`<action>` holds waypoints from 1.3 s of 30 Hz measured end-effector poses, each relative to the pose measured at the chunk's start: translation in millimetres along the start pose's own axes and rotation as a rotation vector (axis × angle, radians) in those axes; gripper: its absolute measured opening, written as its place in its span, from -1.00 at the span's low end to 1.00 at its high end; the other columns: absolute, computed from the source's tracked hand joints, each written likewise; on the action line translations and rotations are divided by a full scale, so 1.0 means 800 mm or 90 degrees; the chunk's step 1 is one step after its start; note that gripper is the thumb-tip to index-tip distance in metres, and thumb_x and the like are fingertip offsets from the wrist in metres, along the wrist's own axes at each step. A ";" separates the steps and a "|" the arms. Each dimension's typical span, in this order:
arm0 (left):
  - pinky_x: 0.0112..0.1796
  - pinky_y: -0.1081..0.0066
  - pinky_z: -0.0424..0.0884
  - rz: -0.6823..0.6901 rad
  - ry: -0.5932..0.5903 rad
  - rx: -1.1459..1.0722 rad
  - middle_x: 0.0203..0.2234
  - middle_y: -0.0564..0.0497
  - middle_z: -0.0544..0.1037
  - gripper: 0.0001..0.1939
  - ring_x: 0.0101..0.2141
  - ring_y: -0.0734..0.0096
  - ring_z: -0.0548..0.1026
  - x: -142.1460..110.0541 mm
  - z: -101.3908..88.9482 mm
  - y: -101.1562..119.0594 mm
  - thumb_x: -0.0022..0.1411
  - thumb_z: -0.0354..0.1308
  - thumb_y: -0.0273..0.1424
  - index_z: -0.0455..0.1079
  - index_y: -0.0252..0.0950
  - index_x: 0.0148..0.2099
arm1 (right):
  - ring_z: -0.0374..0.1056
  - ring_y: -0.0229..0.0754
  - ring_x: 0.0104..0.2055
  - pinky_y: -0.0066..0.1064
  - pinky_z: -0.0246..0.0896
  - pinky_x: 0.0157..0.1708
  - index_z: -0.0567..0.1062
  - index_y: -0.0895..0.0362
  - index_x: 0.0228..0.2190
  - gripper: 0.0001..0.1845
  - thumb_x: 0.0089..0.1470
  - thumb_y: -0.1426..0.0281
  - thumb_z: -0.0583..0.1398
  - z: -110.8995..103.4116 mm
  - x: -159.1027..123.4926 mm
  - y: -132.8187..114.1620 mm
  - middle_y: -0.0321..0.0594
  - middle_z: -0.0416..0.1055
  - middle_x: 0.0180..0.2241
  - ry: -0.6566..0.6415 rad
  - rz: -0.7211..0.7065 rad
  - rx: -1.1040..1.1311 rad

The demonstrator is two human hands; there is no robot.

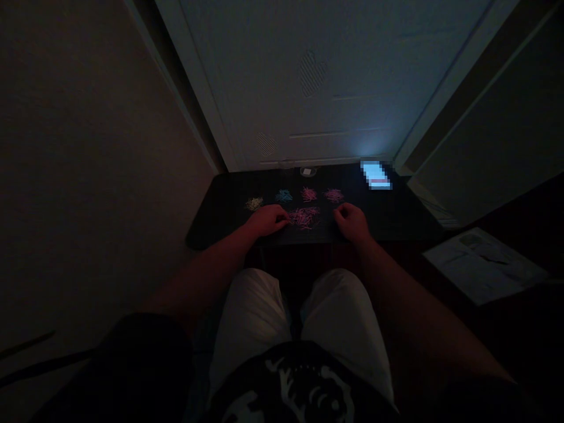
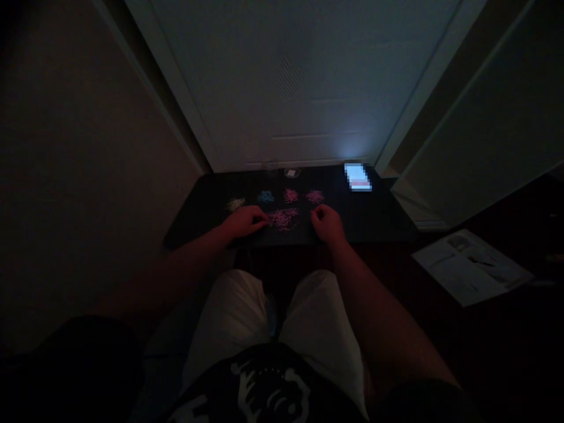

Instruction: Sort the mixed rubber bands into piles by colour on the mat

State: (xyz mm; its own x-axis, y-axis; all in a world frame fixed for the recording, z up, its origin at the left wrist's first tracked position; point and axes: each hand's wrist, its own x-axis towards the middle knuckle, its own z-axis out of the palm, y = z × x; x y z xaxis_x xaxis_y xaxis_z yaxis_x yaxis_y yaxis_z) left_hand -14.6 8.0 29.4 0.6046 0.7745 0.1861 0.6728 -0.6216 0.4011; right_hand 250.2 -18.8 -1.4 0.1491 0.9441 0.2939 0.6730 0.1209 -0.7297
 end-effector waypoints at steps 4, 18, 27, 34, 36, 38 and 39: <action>-0.30 0.41 0.29 -0.059 0.032 -0.017 -0.40 -0.02 0.50 -0.80 -0.38 0.39 0.41 0.001 0.002 -0.002 0.09 0.08 -0.33 0.48 -0.27 -0.29 | 0.21 -0.27 -0.52 -0.44 0.02 -0.51 0.35 0.16 -0.56 -0.78 -0.05 0.27 0.08 0.001 0.000 0.001 -0.27 0.31 -0.57 0.004 0.004 0.009; -0.36 0.43 0.36 -0.191 0.103 -0.204 -0.47 0.01 0.51 -0.77 -0.47 0.47 0.42 -0.002 0.006 -0.011 0.05 0.15 -0.27 0.44 -0.33 -0.31 | 0.26 -0.26 -0.47 -0.44 0.12 -0.46 0.45 0.17 -0.43 -0.81 -0.06 0.31 0.12 -0.001 0.000 0.006 -0.25 0.37 -0.49 -0.101 -0.028 0.064; -0.31 0.38 0.34 -0.156 0.143 -0.088 -0.37 -0.01 0.52 -0.75 -0.38 0.40 0.43 -0.017 0.021 -0.008 0.10 0.09 -0.26 0.46 -0.29 -0.25 | 0.29 -0.21 -0.29 -0.40 0.15 -0.29 0.52 0.04 -0.25 -0.75 -0.01 0.34 0.15 0.000 -0.011 -0.005 -0.22 0.37 -0.32 -0.212 -0.211 -0.116; -0.24 0.35 0.34 -0.133 0.187 -0.062 -0.34 -0.02 0.49 -0.74 -0.33 0.38 0.41 -0.018 0.025 -0.010 0.12 0.07 -0.27 0.43 -0.27 -0.18 | 0.28 -0.22 -0.28 -0.42 0.11 -0.31 0.51 0.02 -0.25 -0.77 0.05 0.34 0.12 0.007 -0.009 -0.013 -0.23 0.36 -0.31 -0.224 -0.229 -0.173; -0.24 0.35 0.34 -0.140 0.198 -0.063 -0.35 -0.02 0.48 -0.74 -0.33 0.39 0.41 -0.019 0.025 -0.011 0.12 0.07 -0.28 0.43 -0.28 -0.19 | 0.28 -0.22 -0.28 -0.43 0.10 -0.32 0.51 0.03 -0.28 -0.79 0.06 0.34 0.11 0.008 -0.008 -0.015 -0.23 0.37 -0.31 -0.232 -0.234 -0.173; -0.25 0.36 0.34 -0.137 0.202 -0.066 -0.35 -0.02 0.48 -0.75 -0.33 0.39 0.42 -0.020 0.025 -0.012 0.12 0.07 -0.28 0.42 -0.29 -0.20 | 0.28 -0.23 -0.29 -0.43 0.10 -0.32 0.51 0.06 -0.33 -0.81 0.07 0.34 0.10 0.009 -0.009 -0.017 -0.23 0.37 -0.33 -0.232 -0.233 -0.178; -0.24 0.36 0.34 -0.134 0.202 -0.067 -0.35 -0.01 0.48 -0.76 -0.33 0.39 0.42 -0.020 0.025 -0.012 0.12 0.07 -0.29 0.42 -0.28 -0.20 | 0.27 -0.23 -0.30 -0.43 0.10 -0.31 0.50 0.07 -0.35 -0.81 0.08 0.34 0.09 0.009 -0.009 -0.018 -0.22 0.37 -0.34 -0.229 -0.232 -0.181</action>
State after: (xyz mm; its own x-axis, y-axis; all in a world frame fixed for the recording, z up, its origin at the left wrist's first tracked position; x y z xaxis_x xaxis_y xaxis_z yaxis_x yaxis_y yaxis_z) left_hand -22.2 -0.6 4.2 0.2847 0.8919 0.3512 0.7108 -0.4423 0.5470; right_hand 234.2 -25.0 2.3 -0.3504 0.9078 0.2303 0.8104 0.4172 -0.4113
